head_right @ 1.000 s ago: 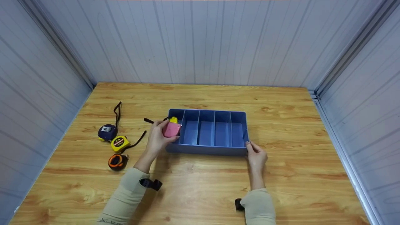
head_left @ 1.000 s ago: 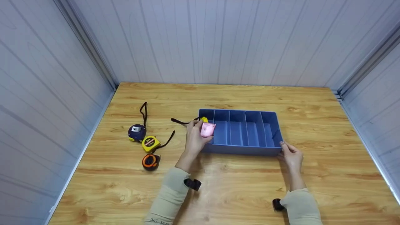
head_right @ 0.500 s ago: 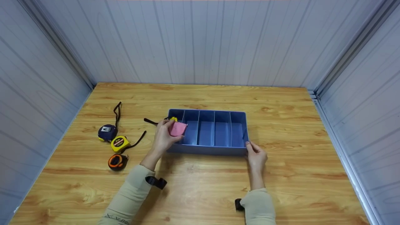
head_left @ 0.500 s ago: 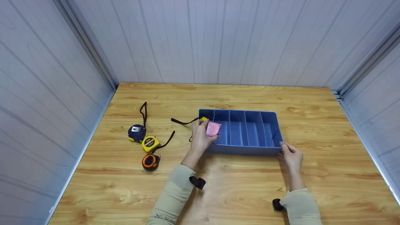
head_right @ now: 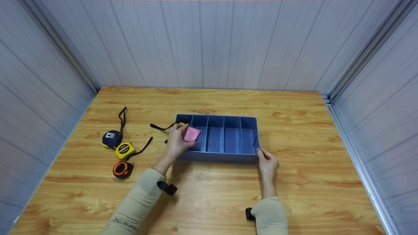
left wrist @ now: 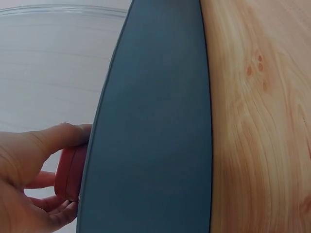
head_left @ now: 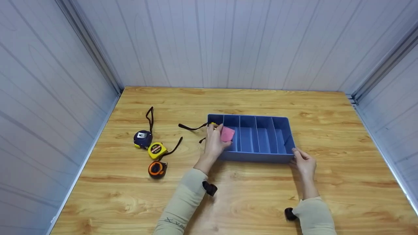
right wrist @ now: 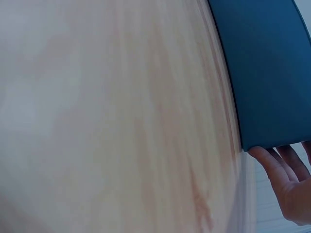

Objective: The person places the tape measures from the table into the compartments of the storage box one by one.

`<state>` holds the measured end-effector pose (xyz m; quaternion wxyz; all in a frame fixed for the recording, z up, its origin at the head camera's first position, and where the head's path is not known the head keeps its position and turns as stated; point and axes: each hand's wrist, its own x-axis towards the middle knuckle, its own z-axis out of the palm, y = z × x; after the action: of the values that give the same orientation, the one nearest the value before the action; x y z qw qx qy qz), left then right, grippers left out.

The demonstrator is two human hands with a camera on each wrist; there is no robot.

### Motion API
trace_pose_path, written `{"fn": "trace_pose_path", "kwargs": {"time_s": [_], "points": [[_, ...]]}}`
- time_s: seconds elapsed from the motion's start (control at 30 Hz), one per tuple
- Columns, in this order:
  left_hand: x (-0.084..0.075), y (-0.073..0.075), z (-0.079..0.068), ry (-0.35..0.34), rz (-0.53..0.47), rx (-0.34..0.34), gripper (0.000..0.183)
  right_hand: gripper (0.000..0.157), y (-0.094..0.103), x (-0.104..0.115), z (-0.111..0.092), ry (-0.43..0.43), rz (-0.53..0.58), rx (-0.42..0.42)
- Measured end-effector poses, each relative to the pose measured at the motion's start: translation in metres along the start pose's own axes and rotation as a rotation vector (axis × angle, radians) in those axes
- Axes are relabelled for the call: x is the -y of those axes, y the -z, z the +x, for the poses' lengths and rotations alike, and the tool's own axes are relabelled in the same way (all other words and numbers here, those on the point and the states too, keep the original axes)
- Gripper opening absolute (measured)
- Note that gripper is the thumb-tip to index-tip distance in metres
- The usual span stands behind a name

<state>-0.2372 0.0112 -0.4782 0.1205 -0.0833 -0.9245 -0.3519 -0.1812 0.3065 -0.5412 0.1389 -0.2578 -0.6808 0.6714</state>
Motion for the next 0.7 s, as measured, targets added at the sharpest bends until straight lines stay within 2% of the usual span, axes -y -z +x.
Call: {"fn": "trace_pose_path", "kwargs": {"time_s": [0.2, 0.27, 0.33, 0.53, 0.7], "points": [[-0.002, -0.007, 0.002, -0.005, -0.004, 0.033, 0.071, 0.029, -0.001, 0.004, -0.002, -0.011, -0.010, 0.010], [-0.002, -0.009, 0.002, -0.016, 0.004, 0.042, 0.071, 0.035, -0.002, 0.009, -0.006, -0.017, -0.032, 0.013], [-0.003, -0.011, 0.003, -0.031, 0.027, 0.050, 0.070, 0.039, -0.003, 0.009, -0.006, 0.008, -0.042, 0.008], [-0.004, -0.013, 0.004, -0.065, 0.088, 0.081, 0.069, 0.031, -0.004, 0.010, -0.008, 0.011, -0.033, -0.021], [-0.003, -0.016, 0.005, -0.115, 0.128, 0.093, 0.068, 0.038, -0.002, 0.008, -0.007, 0.028, -0.008, 0.000]]}}
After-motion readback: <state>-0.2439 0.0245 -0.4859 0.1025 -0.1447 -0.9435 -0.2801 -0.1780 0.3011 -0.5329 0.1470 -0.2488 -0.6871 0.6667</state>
